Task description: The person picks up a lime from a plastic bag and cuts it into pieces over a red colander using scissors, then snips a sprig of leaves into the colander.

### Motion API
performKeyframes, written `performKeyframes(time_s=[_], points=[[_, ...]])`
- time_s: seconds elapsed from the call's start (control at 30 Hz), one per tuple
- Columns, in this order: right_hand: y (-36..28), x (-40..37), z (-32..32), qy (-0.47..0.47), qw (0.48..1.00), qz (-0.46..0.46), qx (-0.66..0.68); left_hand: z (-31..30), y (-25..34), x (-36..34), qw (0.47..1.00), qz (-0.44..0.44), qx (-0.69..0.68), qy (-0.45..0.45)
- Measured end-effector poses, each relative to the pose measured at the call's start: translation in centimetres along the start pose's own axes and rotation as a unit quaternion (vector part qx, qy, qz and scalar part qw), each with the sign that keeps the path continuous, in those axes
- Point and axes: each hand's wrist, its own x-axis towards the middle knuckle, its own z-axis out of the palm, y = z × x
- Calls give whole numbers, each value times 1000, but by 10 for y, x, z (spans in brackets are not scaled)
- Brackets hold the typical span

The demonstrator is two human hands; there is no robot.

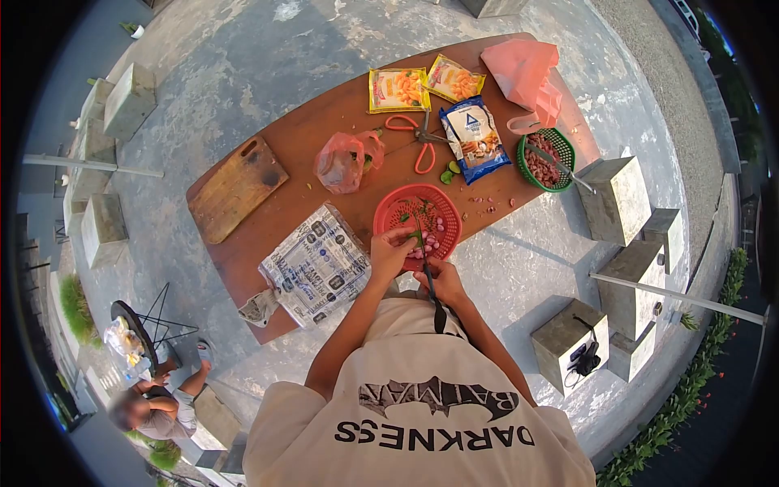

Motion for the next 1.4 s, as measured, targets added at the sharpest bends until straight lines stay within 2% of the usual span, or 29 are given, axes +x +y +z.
performKeyframes(time_s=[0.1, 0.23, 0.3, 0.57, 0.77, 1.03, 1.13, 1.2, 1.4], points=[[-3, -2, -2, -3, 999, 43, 10, 2, 6, -2, 1000, -15, -7, -9], [-3, -3, -1, -2, 999, 38, 39, 1, 7, -2, 1000, -19, -22, -4], [1, -1, 2, 7, 999, -30, 33, 2, 7, -1, 999, -23, -24, -3], [-12, -3, 3, -2, 999, -15, 49, 2, 7, -1, 999, -27, 12, -13], [-7, -1, 3, 2, 999, -3, 42, 1, 11, -1, 998, -56, -22, -26], [-6, 1, 0, -1, 999, 39, 8, -3, 1, 3, 999, -20, -21, -28], [-10, 0, 3, 1, 1000, 17, 21, -3, 5, 2, 999, -24, -31, -19], [-11, 1, 6, -4, 998, -29, 47, -2, 8, 1, 998, -31, -43, -15], [-17, 0, 8, -11, 998, -19, 51, -3, 15, -1, 998, -39, -47, -12]])
